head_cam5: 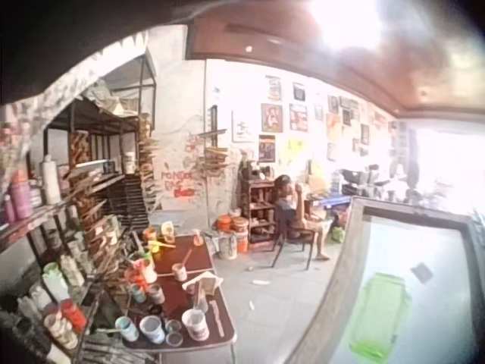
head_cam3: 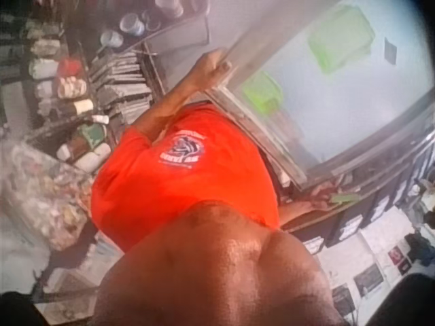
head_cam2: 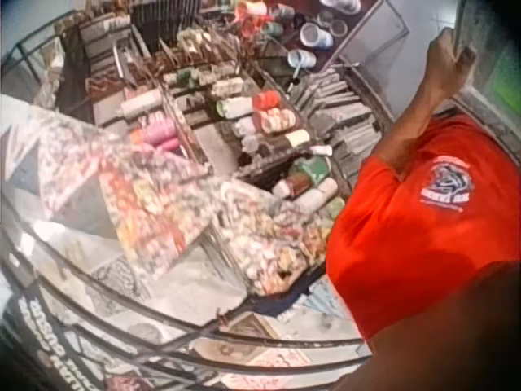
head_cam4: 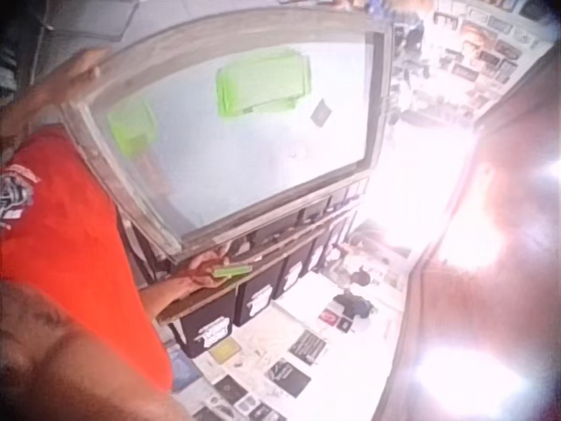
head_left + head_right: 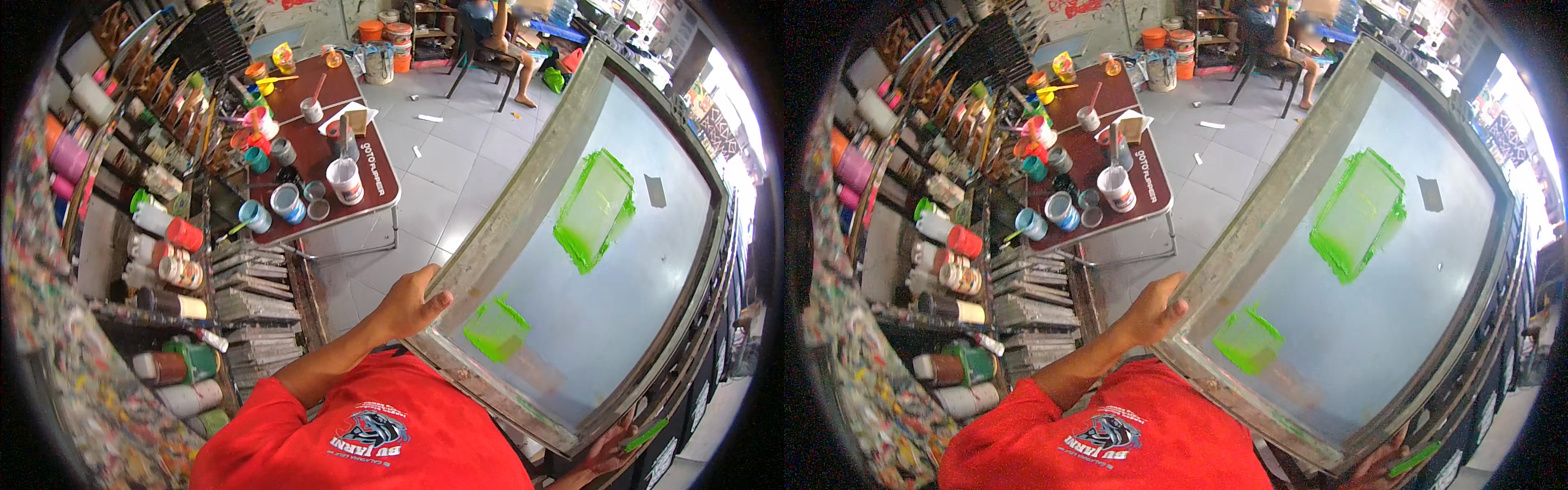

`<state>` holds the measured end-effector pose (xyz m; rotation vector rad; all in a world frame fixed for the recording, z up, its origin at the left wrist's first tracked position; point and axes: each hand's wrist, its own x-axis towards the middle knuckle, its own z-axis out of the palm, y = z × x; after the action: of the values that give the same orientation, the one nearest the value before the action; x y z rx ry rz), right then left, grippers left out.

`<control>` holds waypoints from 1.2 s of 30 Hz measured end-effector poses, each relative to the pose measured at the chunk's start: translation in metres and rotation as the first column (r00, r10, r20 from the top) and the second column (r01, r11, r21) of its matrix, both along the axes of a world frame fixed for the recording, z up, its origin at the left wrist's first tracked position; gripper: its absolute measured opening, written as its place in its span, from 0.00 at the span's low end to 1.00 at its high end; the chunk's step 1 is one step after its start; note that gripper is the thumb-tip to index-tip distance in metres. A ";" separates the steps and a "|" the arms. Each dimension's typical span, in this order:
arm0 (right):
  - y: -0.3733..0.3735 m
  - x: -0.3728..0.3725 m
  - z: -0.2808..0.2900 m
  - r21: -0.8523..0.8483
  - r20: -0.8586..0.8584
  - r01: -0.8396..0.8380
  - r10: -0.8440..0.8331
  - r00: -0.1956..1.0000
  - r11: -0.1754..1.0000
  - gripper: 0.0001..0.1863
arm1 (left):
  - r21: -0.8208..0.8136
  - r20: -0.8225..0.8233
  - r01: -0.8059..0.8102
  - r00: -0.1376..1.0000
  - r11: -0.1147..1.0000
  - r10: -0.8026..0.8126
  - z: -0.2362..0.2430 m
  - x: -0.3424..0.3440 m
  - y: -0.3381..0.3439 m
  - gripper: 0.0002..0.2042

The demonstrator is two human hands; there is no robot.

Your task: The person performs screen printing on a series of black t-shirts, using a squeegee to spread green ink across a framed screen at each station.

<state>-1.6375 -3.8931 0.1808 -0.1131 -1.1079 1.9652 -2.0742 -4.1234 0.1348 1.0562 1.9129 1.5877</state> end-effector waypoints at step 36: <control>0.500 -0.924 -0.017 -0.291 0.094 -0.483 0.527 0.845 0.826 0.27 | -0.252 0.038 -0.772 0.595 0.584 0.803 -0.034 -0.569 0.231 0.28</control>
<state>-2.5615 -3.3935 0.1633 -0.1373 -1.0578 2.6234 -2.6435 -3.8927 0.1010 -0.1035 2.5472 1.7303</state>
